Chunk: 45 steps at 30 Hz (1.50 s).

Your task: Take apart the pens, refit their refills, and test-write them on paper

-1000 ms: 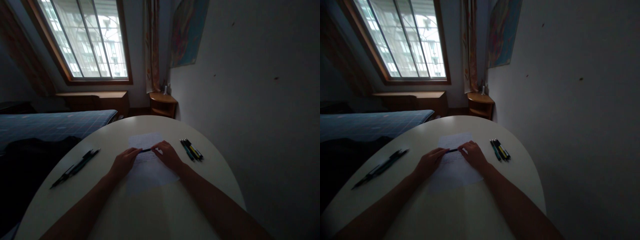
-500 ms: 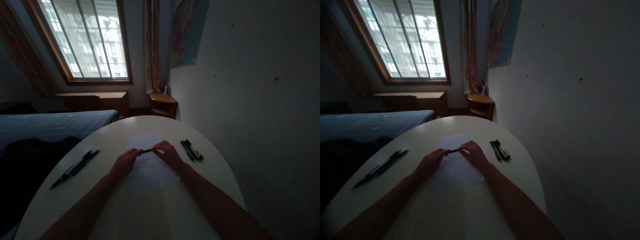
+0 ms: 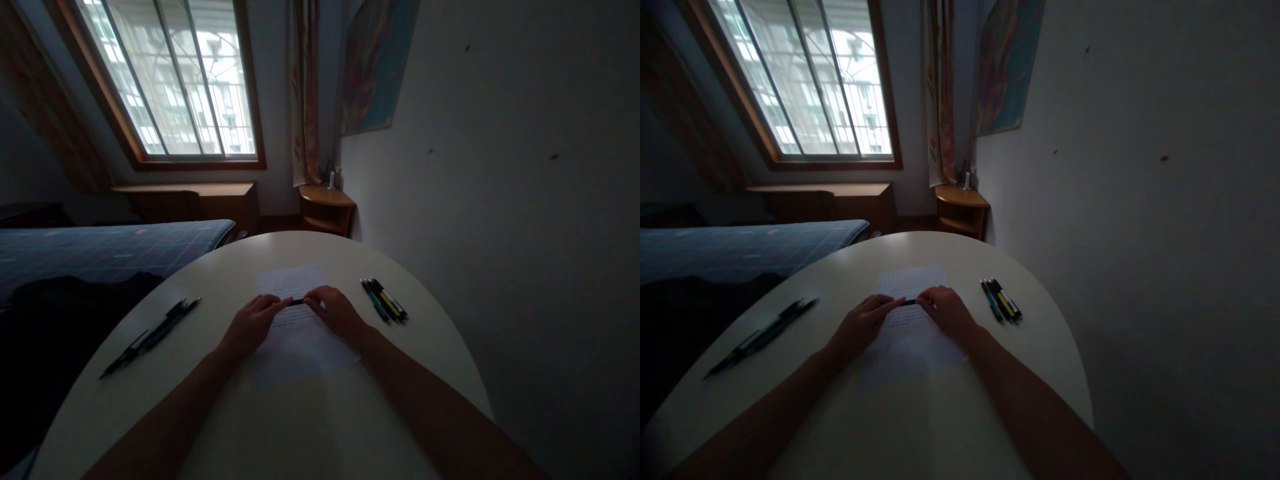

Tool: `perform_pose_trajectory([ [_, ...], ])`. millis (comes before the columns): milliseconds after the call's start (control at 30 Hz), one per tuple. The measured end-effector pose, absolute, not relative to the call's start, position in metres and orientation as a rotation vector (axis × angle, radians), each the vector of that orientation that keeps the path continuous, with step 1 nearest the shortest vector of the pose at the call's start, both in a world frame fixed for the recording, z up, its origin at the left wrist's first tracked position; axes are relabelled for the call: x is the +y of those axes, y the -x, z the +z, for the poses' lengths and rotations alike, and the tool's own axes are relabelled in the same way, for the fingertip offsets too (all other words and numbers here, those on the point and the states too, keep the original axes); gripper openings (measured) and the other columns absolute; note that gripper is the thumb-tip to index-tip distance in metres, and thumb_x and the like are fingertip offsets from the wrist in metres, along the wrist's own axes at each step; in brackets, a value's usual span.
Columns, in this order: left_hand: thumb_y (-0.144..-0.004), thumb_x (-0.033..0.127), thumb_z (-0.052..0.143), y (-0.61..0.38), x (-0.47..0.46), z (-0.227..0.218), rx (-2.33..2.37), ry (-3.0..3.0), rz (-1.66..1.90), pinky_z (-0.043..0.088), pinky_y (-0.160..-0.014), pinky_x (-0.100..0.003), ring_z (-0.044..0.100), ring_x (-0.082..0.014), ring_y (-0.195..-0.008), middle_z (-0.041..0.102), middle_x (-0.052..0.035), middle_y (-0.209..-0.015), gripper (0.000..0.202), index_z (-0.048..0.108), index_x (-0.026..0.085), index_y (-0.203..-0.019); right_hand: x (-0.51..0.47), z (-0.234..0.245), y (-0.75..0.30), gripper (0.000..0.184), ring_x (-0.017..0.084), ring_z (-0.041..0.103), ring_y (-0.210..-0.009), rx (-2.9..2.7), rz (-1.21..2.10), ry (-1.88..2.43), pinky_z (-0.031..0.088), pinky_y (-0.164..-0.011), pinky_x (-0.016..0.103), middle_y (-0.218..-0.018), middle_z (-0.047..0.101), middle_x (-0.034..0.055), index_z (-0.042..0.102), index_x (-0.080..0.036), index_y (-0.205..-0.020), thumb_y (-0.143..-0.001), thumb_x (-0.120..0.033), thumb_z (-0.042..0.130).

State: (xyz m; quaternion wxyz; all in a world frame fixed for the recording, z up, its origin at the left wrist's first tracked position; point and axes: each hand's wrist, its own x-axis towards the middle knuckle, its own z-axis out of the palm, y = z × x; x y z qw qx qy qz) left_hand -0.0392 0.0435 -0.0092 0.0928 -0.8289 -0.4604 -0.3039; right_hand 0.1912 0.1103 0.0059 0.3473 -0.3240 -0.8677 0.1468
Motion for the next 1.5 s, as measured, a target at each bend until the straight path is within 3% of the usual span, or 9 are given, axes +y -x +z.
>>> perform_pose_trajectory([
  [200, -0.09, 0.004, 0.041, 0.0385, 0.0426, -0.009, -1.343, 2.464, -0.804, 0.053, -0.082, -0.033, 0.058, -0.0177, -0.094, 0.063, -0.0068, -0.108, 0.052, 0.053, 0.029, -0.134, 0.1095, 0.0062, -0.1898, 0.029, 0.015, 0.057, -0.071, -2.362, 0.306, 0.914, 0.038, -0.072, 0.028, -0.075, 0.066, 0.0037, 0.063, -0.016, -0.078, -0.099, -0.029, 0.046],
  [400, -0.093, 0.008, 0.042, 0.0388, 0.0431, -0.0096, -1.371, 2.468, -0.858, 0.053, -0.083, -0.034, 0.058, -0.018, -0.094, 0.063, -0.0075, -0.108, 0.045, 0.054, 0.026, -0.133, 0.1044, 0.0087, -0.1913, 0.013, 0.014, 0.057, -0.076, -2.334, 0.359, 0.796, 0.038, -0.075, 0.028, -0.084, 0.068, 0.0032, 0.064, -0.017, -0.093, -0.093, -0.023, 0.053],
  [600, -0.091, 0.005, 0.042, 0.0385, 0.0435, -0.0081, -1.322, 2.472, -0.849, 0.052, -0.085, -0.036, 0.058, -0.0193, -0.096, 0.063, -0.0078, -0.108, 0.044, 0.056, 0.023, -0.129, 0.1051, 0.0076, -0.1917, 0.025, 0.014, 0.057, -0.071, -2.363, 0.344, 0.808, 0.037, -0.074, 0.029, -0.074, 0.065, 0.002, 0.064, -0.017, -0.077, -0.096, -0.025, 0.049],
  [733, -0.09, 0.003, 0.042, 0.0378, 0.0445, -0.0085, -1.341, 2.432, -0.875, 0.052, -0.084, -0.036, 0.058, -0.0196, -0.095, 0.063, -0.0081, -0.106, 0.044, 0.056, 0.022, -0.128, 0.1047, 0.0071, -0.1912, 0.015, 0.016, 0.06, -0.078, -2.284, 0.322, 0.795, 0.039, -0.077, 0.03, -0.083, 0.068, 0.0027, 0.064, -0.018, -0.094, -0.092, -0.032, 0.058],
  [867, -0.089, 0.002, 0.041, 0.0395, 0.0455, -0.0098, -1.38, 2.376, -0.875, 0.052, -0.083, -0.036, 0.058, -0.02, -0.095, 0.063, -0.0082, -0.107, 0.045, 0.057, 0.022, -0.126, 0.1052, 0.0065, -0.1915, 0.027, 0.019, 0.061, -0.086, -2.204, 0.253, 0.758, 0.042, -0.083, 0.033, -0.092, 0.067, 0.0046, 0.059, -0.018, -0.108, -0.084, -0.027, 0.067],
  [1167, -0.091, 0.002, 0.042, 0.0409, 0.0461, -0.0098, -1.376, 2.374, -0.892, 0.052, -0.085, -0.036, 0.059, -0.0198, -0.097, 0.064, -0.0079, -0.108, 0.043, 0.056, 0.021, -0.126, 0.11, 0.0032, -0.1897, 0.007, 0.017, 0.062, -0.086, -2.223, 0.182, 0.757, 0.042, -0.082, 0.033, -0.092, 0.069, 0.0035, 0.063, -0.02, -0.098, -0.092, -0.021, 0.059],
  [1500, -0.09, 0.004, 0.041, 0.04, 0.0447, -0.0085, -1.38, 2.389, -0.872, 0.053, -0.085, -0.035, 0.059, -0.0188, -0.095, 0.064, -0.0077, -0.106, 0.043, 0.057, 0.022, -0.126, 0.1077, 0.0044, -0.1901, 0.016, 0.018, 0.061, -0.088, -2.237, 0.207, 0.803, 0.041, -0.083, 0.033, -0.091, 0.07, 0.0043, 0.065, -0.019, -0.092, -0.096, -0.029, 0.053],
])
